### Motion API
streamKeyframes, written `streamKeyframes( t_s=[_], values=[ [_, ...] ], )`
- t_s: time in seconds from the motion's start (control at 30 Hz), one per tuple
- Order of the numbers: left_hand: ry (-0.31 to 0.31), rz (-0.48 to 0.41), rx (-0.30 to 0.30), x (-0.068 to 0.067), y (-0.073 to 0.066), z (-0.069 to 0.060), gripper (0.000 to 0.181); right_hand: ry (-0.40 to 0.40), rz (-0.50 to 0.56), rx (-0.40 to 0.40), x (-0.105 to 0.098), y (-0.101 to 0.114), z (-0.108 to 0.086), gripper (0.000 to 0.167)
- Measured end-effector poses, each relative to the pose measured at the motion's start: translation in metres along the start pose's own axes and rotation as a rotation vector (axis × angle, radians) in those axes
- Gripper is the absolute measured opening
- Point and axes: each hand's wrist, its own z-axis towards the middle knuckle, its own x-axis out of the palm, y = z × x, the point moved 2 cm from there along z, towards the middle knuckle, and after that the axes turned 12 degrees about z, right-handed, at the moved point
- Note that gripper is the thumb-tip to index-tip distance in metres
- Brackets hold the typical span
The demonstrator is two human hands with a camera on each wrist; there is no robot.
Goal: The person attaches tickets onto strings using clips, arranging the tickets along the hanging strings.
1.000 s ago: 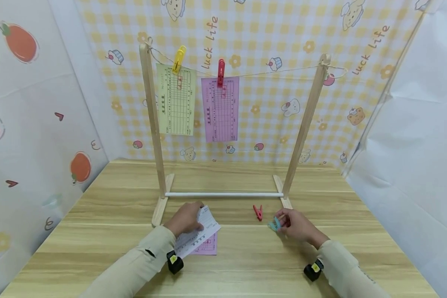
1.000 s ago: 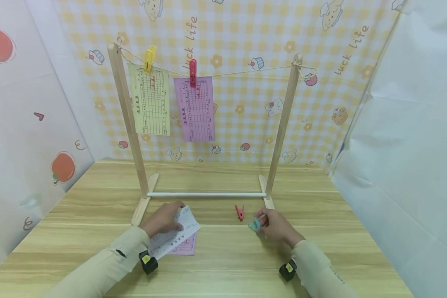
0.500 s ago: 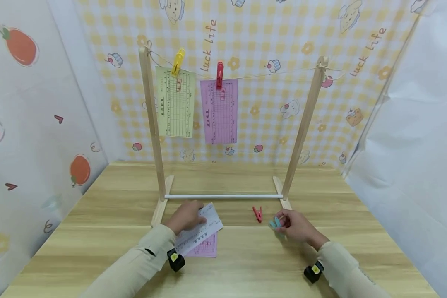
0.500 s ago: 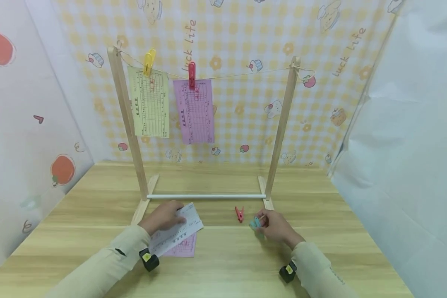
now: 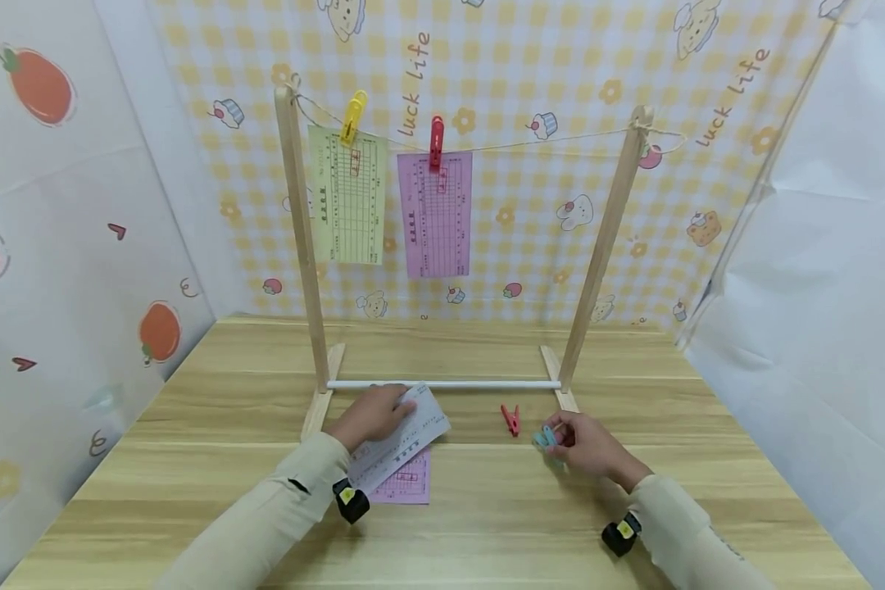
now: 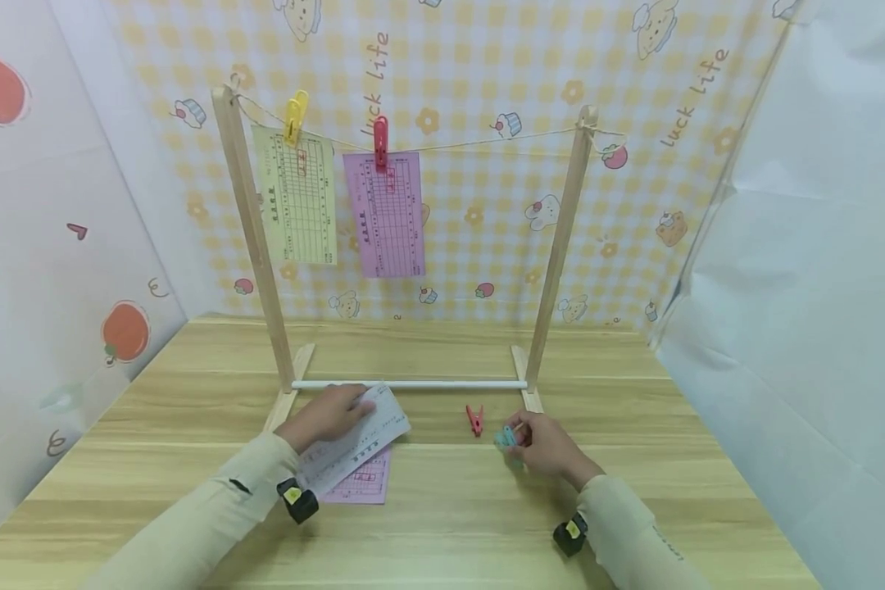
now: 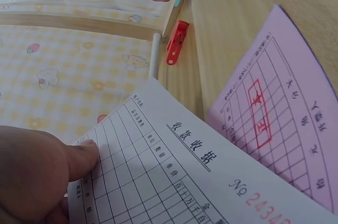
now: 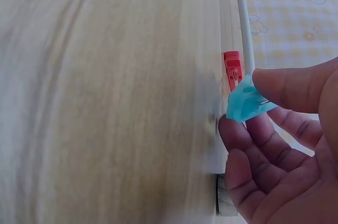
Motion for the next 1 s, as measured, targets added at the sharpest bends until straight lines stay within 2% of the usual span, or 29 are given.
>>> streamKeyframes(
  t_s=[0.23, 0.43, 0.77, 1.0],
  values=[
    [0.004, 0.0, 0.025, -0.005, -0.003, 0.005, 0.017, -0.012, -0.01, -0.014, -0.001, 0.002, 0.001, 0.023],
    [0.011, -0.014, 0.03, -0.006, -0.006, 0.01, 0.018, -0.009, 0.025, -0.03, 0.0, 0.005, 0.001, 0.024],
    [-0.029, -0.022, 0.037, -0.015, -0.012, 0.012, 0.016, -0.016, 0.0, -0.042, 0.0, 0.008, 0.002, 0.025],
    [-0.034, -0.048, 0.031, -0.021, -0.019, 0.015, 0.018, -0.029, -0.024, -0.023, -0.001, 0.009, 0.003, 0.024]
  ],
)
